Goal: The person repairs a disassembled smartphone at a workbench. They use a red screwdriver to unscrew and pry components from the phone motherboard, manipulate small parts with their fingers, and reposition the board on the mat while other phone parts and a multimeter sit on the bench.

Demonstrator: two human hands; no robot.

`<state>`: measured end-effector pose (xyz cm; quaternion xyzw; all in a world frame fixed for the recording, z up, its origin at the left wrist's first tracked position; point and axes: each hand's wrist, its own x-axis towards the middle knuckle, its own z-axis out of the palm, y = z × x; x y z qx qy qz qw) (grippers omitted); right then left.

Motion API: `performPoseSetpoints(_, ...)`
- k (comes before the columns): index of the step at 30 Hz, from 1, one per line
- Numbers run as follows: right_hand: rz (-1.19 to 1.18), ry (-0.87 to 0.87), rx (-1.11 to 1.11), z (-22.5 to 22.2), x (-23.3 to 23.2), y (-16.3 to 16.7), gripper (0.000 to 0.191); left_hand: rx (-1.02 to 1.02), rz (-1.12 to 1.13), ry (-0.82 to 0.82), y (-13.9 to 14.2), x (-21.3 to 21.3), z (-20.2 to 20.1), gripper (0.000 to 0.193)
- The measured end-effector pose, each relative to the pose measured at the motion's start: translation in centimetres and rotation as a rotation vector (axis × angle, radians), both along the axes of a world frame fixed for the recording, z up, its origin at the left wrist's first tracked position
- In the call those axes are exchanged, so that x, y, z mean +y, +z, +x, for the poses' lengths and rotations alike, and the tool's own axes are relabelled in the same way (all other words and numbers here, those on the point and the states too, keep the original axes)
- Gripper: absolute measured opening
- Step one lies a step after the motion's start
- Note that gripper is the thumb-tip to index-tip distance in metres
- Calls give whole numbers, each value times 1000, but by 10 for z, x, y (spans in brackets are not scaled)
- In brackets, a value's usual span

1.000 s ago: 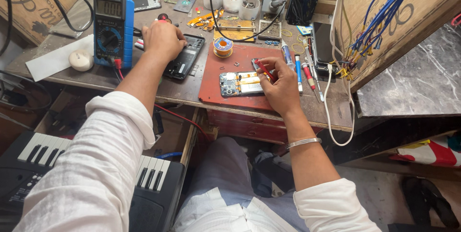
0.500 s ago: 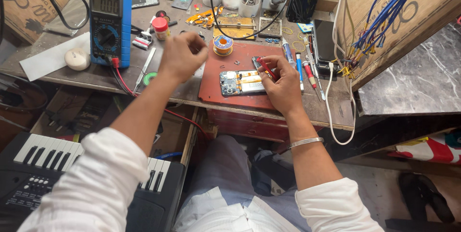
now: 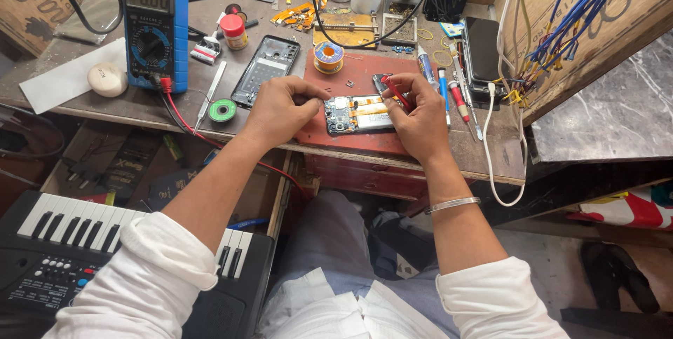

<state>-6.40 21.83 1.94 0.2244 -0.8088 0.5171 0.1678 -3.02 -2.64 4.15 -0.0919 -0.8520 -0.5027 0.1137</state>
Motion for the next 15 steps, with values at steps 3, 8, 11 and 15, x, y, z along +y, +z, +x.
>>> performPoseSetpoints(3, -5, 3, -8, 0, 0, -1, 26, -55, -24, -34, -2, 2, 1, 22)
performPoseSetpoints(8, 2, -3, -13, 1, 0, 0, 26, -94, -98, -29, 1, 6, 0, 22)
performPoseSetpoints(11, -2, 1, -12, 1, -1, 1, 26, -75, -190, -33, 5, 5, -2, 17)
performPoseSetpoints(15, 9, -8, -14, 1, -2, 2, 26, -97, -251, -46, 8, 5, -5, 17)
